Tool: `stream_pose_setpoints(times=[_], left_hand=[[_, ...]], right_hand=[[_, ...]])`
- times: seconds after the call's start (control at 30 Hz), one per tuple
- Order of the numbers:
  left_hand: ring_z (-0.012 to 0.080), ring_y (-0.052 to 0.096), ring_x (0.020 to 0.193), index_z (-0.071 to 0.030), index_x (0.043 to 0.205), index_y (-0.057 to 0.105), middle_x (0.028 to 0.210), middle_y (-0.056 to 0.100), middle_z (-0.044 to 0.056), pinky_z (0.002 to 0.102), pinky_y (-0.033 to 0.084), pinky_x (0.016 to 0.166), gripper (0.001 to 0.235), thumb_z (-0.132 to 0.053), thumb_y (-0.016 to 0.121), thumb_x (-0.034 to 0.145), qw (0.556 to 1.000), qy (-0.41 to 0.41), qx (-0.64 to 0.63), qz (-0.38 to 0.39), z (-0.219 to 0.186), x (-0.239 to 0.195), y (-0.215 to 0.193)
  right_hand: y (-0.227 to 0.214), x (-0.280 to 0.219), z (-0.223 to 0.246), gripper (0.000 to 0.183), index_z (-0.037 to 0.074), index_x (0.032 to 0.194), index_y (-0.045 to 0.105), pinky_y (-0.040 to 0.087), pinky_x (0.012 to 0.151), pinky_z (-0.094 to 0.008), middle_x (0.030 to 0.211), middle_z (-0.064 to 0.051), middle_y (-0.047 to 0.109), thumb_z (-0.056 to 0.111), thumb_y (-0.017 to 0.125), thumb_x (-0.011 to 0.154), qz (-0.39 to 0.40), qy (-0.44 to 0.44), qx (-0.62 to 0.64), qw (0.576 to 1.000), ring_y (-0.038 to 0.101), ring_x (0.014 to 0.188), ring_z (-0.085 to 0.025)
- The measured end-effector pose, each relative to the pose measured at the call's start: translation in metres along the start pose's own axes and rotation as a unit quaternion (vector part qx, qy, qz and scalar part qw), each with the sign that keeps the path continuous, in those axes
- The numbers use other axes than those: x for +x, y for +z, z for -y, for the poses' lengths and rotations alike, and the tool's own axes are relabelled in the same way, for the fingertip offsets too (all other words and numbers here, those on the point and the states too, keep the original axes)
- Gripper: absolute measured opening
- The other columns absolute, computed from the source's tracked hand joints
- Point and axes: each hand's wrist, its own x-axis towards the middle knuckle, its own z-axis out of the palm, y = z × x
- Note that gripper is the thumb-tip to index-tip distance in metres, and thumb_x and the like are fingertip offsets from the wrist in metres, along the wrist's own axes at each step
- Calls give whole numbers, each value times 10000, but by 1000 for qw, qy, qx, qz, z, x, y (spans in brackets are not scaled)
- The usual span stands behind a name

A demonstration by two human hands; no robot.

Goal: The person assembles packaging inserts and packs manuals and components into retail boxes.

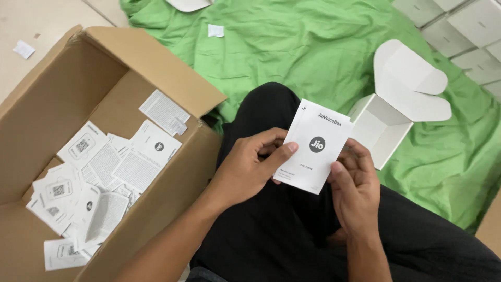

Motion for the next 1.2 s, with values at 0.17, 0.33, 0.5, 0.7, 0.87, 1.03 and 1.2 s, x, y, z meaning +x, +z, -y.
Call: stream_pose_setpoints(times=[0.17,0.33,0.5,0.7,0.87,1.03,1.2], left_hand=[[94,683,676,-8,1172,705,834,758,54,264,563,579,342,-295,640,998,997,-11,67,31,5,17,40],[157,741,683,-68,1294,632,899,776,60,313,589,634,420,-280,651,932,986,11,158,45,1,41,73],[180,757,729,-108,1259,662,952,785,35,347,597,683,383,-285,665,920,957,-20,271,99,21,75,102],[171,749,675,-110,1240,672,917,771,31,332,593,619,350,-259,659,923,956,-33,267,117,55,115,125],[173,739,645,-87,1210,683,899,759,39,319,606,583,324,-218,670,913,966,-34,234,104,75,138,136],[203,748,637,-84,1198,690,889,773,49,353,598,615,320,-210,676,904,962,-37,254,90,82,151,145],[386,720,825,-83,1229,704,966,771,149,496,560,726,323,-276,643,978,876,123,465,40,117,167,139]], right_hand=[[-46,-14,0,458,-42,1396,455,548,896,-301,1224,-166,664,-38,602,962,-72,-15,-50,996,664,1095,-193],[-86,-12,2,426,-46,1382,501,501,683,-239,1134,-141,681,-35,642,981,-133,-42,-58,988,663,930,-140],[-109,-4,11,399,-42,1355,547,494,687,-232,1088,-107,679,-11,672,977,-201,-54,-115,971,640,876,-114],[-136,7,-7,396,-53,1347,589,529,791,-240,1115,-104,701,5,682,966,-262,-44,-114,957,664,955,-114],[-149,16,-21,355,-68,1299,617,576,874,-263,1166,-122,719,18,677,960,-270,-52,-116,955,699,1030,-134],[-150,33,-25,310,-66,1256,662,576,835,-256,1069,-106,739,61,689,975,-269,-62,-176,945,704,945,-122],[-148,38,-25,296,2,1240,730,541,728,-266,889,-102,746,155,708,988,-314,-34,-359,879,671,788,-112]])
